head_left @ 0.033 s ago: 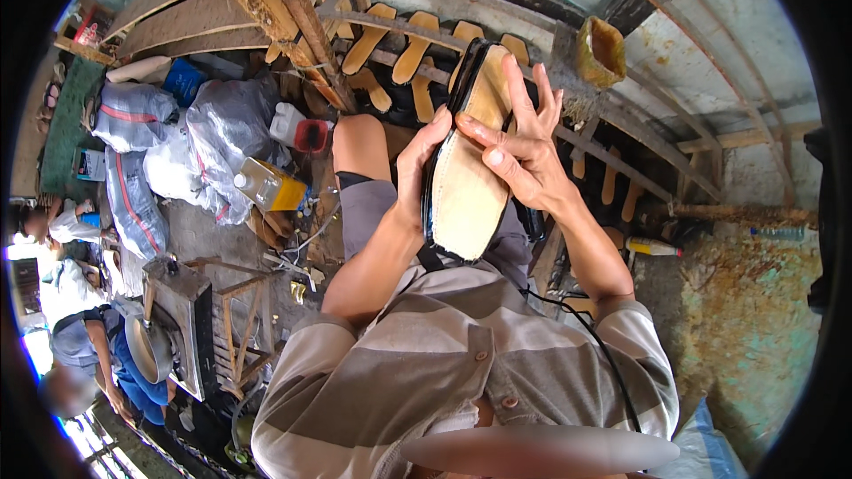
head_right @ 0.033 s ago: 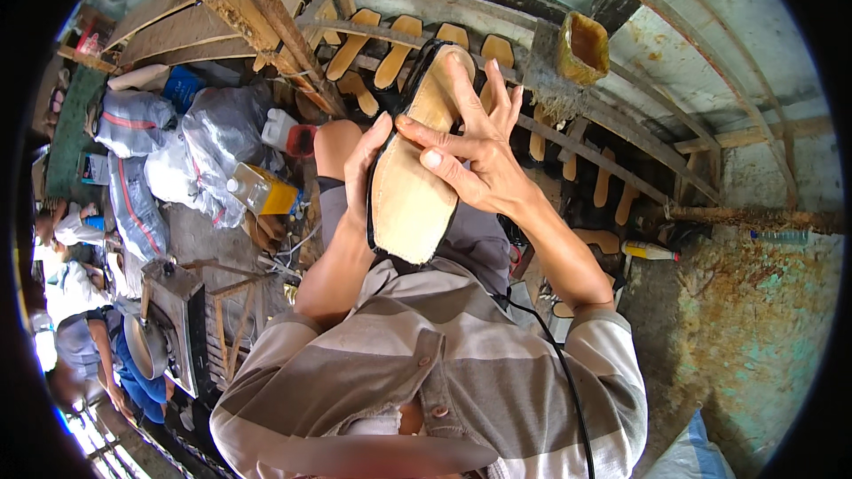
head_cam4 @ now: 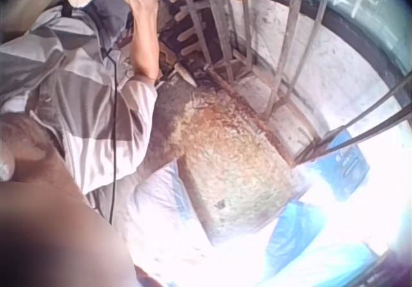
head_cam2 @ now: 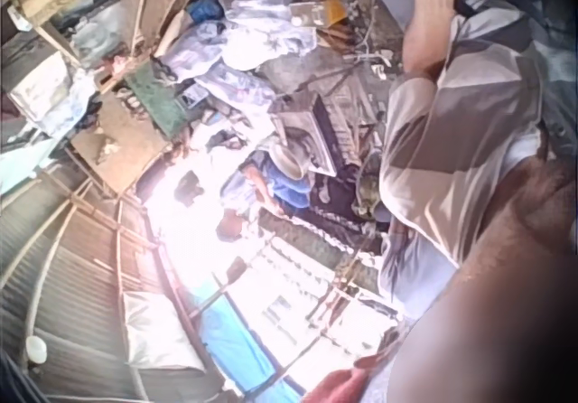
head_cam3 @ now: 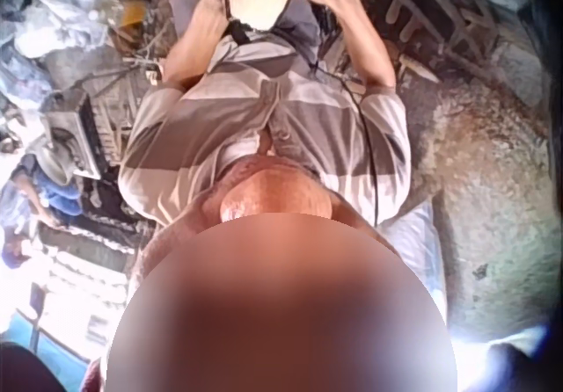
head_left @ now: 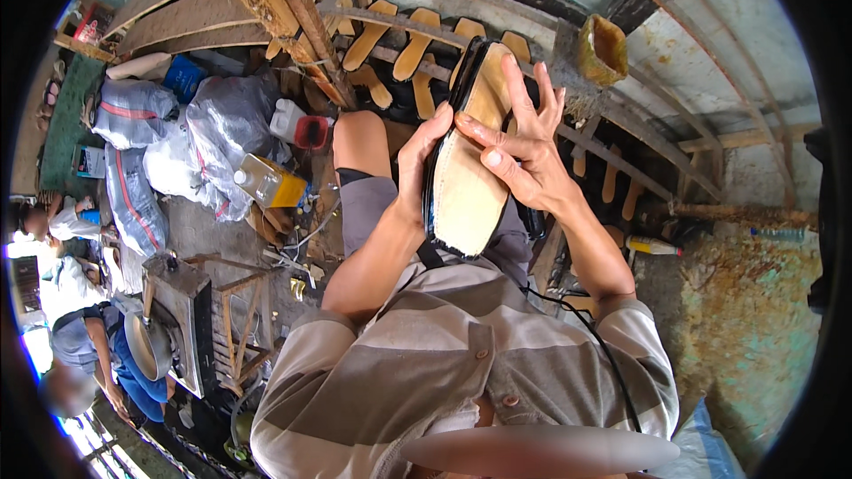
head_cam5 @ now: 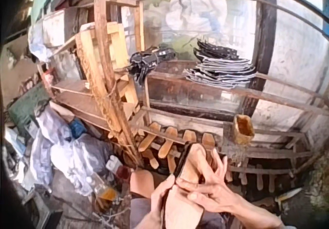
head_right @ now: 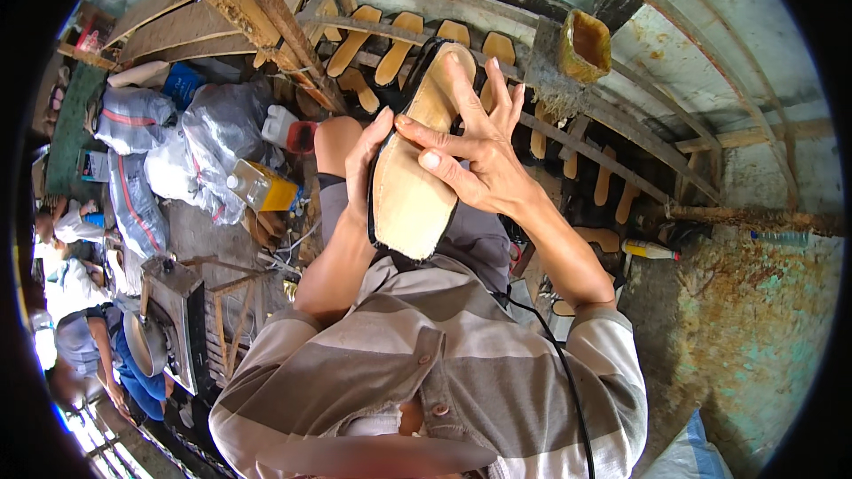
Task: The person repeatedly dips a sponge into a container of glue and spreads it over the insole of a black sandal. They rotate the sandal to cover different areas and occasionally set it down on a nearby rack before picking it up again to continue applying glue.
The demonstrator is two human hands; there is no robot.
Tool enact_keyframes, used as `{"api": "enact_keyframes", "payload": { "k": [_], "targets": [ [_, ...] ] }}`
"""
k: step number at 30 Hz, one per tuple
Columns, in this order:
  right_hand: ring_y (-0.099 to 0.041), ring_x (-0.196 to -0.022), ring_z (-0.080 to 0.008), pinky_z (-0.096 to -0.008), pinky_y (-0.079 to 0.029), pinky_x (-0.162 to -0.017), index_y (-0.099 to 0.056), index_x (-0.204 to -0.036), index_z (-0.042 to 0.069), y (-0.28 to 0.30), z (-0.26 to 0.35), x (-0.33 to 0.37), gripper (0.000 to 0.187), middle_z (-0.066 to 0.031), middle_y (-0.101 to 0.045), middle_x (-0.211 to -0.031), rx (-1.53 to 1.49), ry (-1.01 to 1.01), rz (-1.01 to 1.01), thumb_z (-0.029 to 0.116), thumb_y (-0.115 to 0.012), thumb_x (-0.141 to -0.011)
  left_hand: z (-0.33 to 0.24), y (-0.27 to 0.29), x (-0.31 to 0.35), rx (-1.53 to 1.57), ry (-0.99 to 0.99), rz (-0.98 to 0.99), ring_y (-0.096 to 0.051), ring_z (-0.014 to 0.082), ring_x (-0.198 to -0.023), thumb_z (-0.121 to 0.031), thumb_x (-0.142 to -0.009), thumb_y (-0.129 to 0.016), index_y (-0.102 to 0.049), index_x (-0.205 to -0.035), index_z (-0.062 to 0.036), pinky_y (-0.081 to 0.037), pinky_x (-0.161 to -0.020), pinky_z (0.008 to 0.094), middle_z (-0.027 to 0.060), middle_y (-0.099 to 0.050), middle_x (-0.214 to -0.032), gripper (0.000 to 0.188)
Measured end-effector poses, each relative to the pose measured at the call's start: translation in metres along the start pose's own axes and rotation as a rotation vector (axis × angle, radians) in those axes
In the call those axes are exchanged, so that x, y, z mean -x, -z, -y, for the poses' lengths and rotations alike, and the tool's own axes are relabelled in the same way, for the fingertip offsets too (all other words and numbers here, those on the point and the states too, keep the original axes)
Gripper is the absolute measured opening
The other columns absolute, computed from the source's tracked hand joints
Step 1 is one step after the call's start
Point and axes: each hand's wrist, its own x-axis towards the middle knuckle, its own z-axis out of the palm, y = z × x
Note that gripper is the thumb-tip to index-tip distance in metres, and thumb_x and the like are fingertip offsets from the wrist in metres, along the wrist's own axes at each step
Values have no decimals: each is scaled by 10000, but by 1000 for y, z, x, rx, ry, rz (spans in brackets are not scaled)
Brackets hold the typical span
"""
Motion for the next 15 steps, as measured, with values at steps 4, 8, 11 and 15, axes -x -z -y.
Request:
{"api": "enact_keyframes", "payload": {
  "k": [4,8,11,15],
  "targets": [
    [-43,-1517,-568,-756,135,-1115,-754,-1251,358,2,8,7,425,-161,-219,-1701,130,70,37,608,-549,-976,4,-2,-8,162,-17,-4,-613,266,-1244,-437,-1049,-464,-494,-1484,-60,-476,-1088,430,134,-608,-1396,576],
    [-57,-1517,-556,-755,130,-1117,-756,-1251,365,0,8,9,442,-136,-237,-1701,182,114,27,629,-558,-956,7,0,-11,150,-40,17,-594,281,-1275,-428,-1044,-467,-482,-1498,-70,-455,-1110,440,138,-584,-1434,578],
    [-49,-1525,-540,-753,136,-1116,-765,-1232,370,-3,7,9,447,-123,-263,-1694,162,168,44,643,-550,-952,7,5,-11,201,27,53,-595,287,-1272,-435,-1035,-474,-486,-1494,-69,-457,-1105,440,143,-585,-1431,587],
    [-51,-1533,-521,-745,155,-1114,-774,-1210,381,-2,10,15,444,-114,-302,-1681,109,248,67,656,-546,-946,3,15,-16,168,30,-52,-580,336,-1279,-467,-1044,-429,-450,-1525,-72,-453,-1112,500,166,-558,-1457,623]
  ]
}}
